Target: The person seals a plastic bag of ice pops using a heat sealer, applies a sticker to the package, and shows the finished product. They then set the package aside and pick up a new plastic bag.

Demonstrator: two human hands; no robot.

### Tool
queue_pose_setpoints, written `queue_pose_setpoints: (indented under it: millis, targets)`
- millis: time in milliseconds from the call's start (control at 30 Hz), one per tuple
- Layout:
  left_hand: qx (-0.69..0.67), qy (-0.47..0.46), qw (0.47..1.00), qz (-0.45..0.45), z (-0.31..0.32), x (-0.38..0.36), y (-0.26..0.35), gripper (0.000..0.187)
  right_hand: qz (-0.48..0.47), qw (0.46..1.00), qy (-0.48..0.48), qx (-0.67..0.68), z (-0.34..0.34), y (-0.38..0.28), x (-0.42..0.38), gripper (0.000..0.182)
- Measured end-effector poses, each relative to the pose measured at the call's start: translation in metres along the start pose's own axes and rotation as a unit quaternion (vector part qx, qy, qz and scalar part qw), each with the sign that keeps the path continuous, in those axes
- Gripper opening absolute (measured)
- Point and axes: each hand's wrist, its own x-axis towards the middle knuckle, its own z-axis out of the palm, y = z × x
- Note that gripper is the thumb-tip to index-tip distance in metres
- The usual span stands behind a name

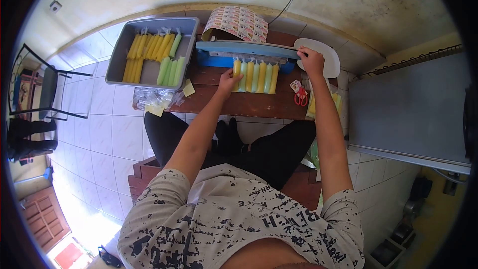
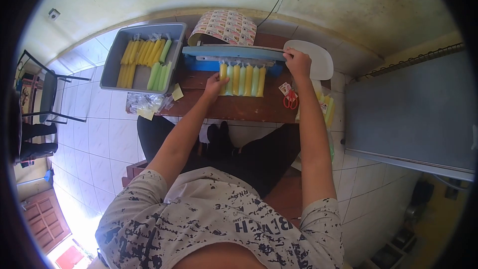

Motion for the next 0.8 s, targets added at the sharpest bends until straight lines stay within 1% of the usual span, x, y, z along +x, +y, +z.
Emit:
queue_pose_setpoints:
  millis: [100, 200, 333, 433, 500, 533, 600, 733, 800]
  targets:
    - [0.003, 0.006, 1.000, 0.005, 0.000, -0.002, 0.000, 0.032, 0.011, 1.000, -0.020, -0.013, -0.003, 0.001, 0.003, 0.025]
    - [0.000, 0.003, 1.000, 0.003, 0.001, -0.002, 0.000, 0.033, 0.024, 0.999, -0.033, -0.020, -0.004, 0.000, 0.002, 0.027]
    - [-0.012, -0.003, 1.000, 0.011, 0.000, -0.002, -0.002, 0.034, 0.017, 0.999, -0.041, -0.015, -0.001, 0.003, 0.001, 0.026]
    - [-0.016, -0.001, 1.000, 0.010, 0.000, 0.000, -0.001, 0.035, -0.013, 0.999, -0.044, -0.009, -0.001, 0.011, 0.003, 0.025]
    - [-0.003, 0.003, 1.000, 0.002, 0.000, -0.001, -0.001, 0.035, -0.036, 0.997, -0.074, -0.006, -0.003, 0.012, 0.006, 0.027]
    - [-0.005, 0.003, 1.000, 0.003, 0.001, -0.001, -0.002, 0.035, -0.037, 0.997, -0.074, -0.006, -0.006, 0.011, 0.007, 0.027]
    - [-0.013, 0.005, 1.000, -0.003, 0.000, -0.001, -0.002, 0.035, 0.002, 0.992, -0.125, -0.008, -0.011, 0.009, 0.013, 0.030]
    - [-0.019, 0.004, 1.000, 0.002, -0.001, 0.001, -0.003, 0.034, 0.022, 0.989, -0.144, 0.005, -0.012, 0.013, 0.025, 0.030]
    - [-0.018, -0.005, 1.000, -0.003, -0.002, 0.000, -0.003, 0.035, 0.034, 0.984, -0.172, 0.011, -0.011, 0.015, 0.031, 0.030]
